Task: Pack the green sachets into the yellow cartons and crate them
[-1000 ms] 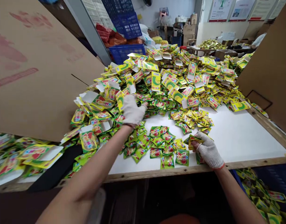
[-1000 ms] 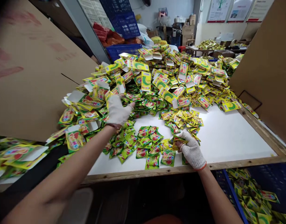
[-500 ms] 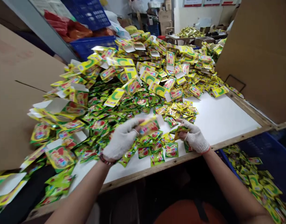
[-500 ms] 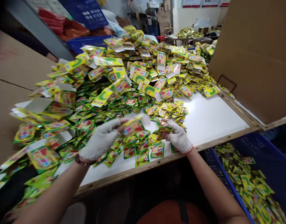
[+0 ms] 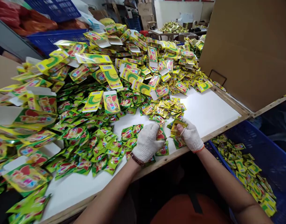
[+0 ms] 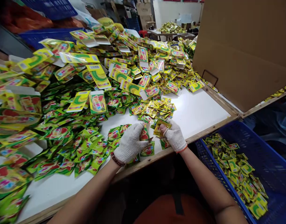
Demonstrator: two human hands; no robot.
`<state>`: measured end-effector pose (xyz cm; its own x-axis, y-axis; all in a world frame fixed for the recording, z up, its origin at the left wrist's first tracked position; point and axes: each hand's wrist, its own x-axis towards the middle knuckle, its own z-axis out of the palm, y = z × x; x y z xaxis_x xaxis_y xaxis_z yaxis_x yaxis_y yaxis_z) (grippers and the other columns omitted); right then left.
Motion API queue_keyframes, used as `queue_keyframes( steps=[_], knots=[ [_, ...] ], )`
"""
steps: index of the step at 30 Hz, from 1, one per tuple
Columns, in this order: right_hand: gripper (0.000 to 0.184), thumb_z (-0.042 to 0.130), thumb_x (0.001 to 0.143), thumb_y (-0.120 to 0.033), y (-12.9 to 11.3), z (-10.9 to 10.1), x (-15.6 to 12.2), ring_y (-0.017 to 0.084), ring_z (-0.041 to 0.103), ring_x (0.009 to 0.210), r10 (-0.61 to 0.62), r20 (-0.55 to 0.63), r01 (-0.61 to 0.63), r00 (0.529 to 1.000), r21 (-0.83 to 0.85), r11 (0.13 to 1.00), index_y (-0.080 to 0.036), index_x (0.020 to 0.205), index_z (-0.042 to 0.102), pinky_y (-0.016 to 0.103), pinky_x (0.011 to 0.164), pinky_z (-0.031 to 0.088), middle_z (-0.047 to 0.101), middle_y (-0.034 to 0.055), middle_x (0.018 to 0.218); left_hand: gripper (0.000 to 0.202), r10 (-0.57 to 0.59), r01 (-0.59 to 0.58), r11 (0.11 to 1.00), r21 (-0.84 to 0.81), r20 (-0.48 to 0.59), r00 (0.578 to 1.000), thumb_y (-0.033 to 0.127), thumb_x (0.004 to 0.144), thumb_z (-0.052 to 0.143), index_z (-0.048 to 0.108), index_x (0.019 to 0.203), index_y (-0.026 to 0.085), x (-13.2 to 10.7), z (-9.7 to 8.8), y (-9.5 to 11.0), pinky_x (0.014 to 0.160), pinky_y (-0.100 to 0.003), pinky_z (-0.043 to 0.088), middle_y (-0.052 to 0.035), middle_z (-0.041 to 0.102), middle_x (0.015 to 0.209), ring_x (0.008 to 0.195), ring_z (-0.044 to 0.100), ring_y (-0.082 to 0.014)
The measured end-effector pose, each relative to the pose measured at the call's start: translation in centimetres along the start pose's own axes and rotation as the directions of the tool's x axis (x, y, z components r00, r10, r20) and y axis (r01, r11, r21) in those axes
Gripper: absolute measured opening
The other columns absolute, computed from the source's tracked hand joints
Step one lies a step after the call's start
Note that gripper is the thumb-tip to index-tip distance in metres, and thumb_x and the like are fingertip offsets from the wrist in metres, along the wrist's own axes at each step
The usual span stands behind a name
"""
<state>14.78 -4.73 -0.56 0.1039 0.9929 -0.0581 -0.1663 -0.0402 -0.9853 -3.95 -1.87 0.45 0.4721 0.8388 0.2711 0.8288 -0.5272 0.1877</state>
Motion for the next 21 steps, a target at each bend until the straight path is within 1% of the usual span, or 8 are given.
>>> queue_keyframes(
  steps=[1,3,6,8,11,15,18,21],
  knots=[
    [0.054,0.07,0.074,-0.057,-0.1,-0.3,0.0,0.018,0.067,0.077,-0.032,-0.011,0.031,0.999,-0.042,0.999,-0.019,0.111,0.06,0.031,0.066,0.056,0.07,0.0073,0.098,0.04,-0.001,0.001,1.0,-0.018,0.005,1.0,0.029,0.073,0.064,0.06,0.11,0.014,0.0,-0.1,0.0,0.084,-0.041,0.051,-0.0124,0.065,0.101,0.096,0.06,-0.0299],
    [0.042,0.069,0.077,-0.052,-0.3,-0.8,0.0,0.017,0.064,0.076,-0.072,0.062,0.082,0.996,-0.182,0.98,-0.018,0.101,0.063,0.029,0.067,0.054,0.069,0.0055,0.091,0.043,0.01,-0.01,0.999,-0.034,0.02,1.0,0.026,0.07,0.065,0.059,0.112,0.015,-0.1,-0.2,-0.1,0.084,-0.04,0.05,-0.012,0.065,0.103,0.098,0.06,-0.0293],
    [0.025,0.066,0.078,-0.04,-1.1,-1.3,0.2,0.014,0.058,0.067,-0.03,0.251,0.136,0.967,-0.418,0.898,-0.016,0.086,0.065,0.026,0.062,0.047,0.065,0.0014,0.076,0.053,0.058,-0.059,0.998,0.016,0.06,0.996,0.025,0.067,0.068,0.06,0.118,0.017,-0.5,-0.2,-0.1,0.083,-0.041,0.049,-0.0121,0.065,0.106,0.097,0.06,-0.03],
    [0.016,0.065,0.077,-0.032,-1.5,-1.4,0.5,0.013,0.054,0.064,0.007,0.312,0.165,0.95,-0.521,0.838,-0.016,0.08,0.065,0.024,0.06,0.043,0.062,-0.0007,0.069,0.059,0.121,-0.126,0.99,0.064,0.069,0.99,0.027,0.066,0.07,0.059,0.123,0.019,-0.7,0.0,0.0,0.082,-0.044,0.047,-0.0121,0.066,0.11,0.097,0.061,-0.0313],
    [0.008,0.064,0.075,-0.025,-2.0,-1.0,0.8,0.013,0.051,0.064,0.011,0.319,0.198,0.948,-0.615,0.763,-0.017,0.074,0.063,0.024,0.06,0.038,0.057,-0.0027,0.064,0.062,0.196,-0.202,0.975,0.096,0.063,0.979,0.028,0.066,0.072,0.059,0.125,0.019,-0.9,0.3,0.2,0.083,-0.045,0.046,-0.0123,0.066,0.115,0.1,0.061,-0.0322],
    [0.01,0.06,0.08,-0.027,-1.9,-0.2,0.7,0.014,0.05,0.067,-0.088,0.276,0.266,0.957,-0.712,0.65,-0.019,0.074,0.06,0.024,0.062,0.036,0.056,-0.0017,0.067,0.061,0.176,-0.184,0.978,0.1,0.088,0.981,0.027,0.068,0.07,0.058,0.127,0.017,-0.9,0.4,0.2,0.082,-0.044,0.046,-0.0136,0.067,0.115,0.1,0.061,-0.0323],
    [0.011,0.058,0.083,-0.028,-1.8,-0.2,0.4,0.014,0.051,0.07,-0.15,0.29,0.314,0.945,-0.676,0.666,-0.019,0.077,0.059,0.025,0.064,0.038,0.058,-0.0007,0.071,0.062,0.159,-0.165,0.985,0.057,0.11,0.981,0.026,0.069,0.069,0.056,0.129,0.016,-0.8,0.3,-0.1,0.082,-0.043,0.047,-0.0131,0.067,0.113,0.1,0.061,-0.0315],
    [0.015,0.065,0.079,-0.033,-1.9,-0.7,0.3,0.013,0.052,0.068,-0.081,0.333,0.278,0.939,-0.601,0.749,-0.019,0.082,0.06,0.024,0.063,0.04,0.06,-0.0017,0.073,0.064,0.157,-0.159,0.987,0.014,0.1,0.982,0.026,0.068,0.068,0.055,0.131,0.018,-0.9,0.2,-0.5,0.083,-0.041,0.047,-0.0121,0.067,0.112,0.1,0.062,-0.0302]
  ],
)
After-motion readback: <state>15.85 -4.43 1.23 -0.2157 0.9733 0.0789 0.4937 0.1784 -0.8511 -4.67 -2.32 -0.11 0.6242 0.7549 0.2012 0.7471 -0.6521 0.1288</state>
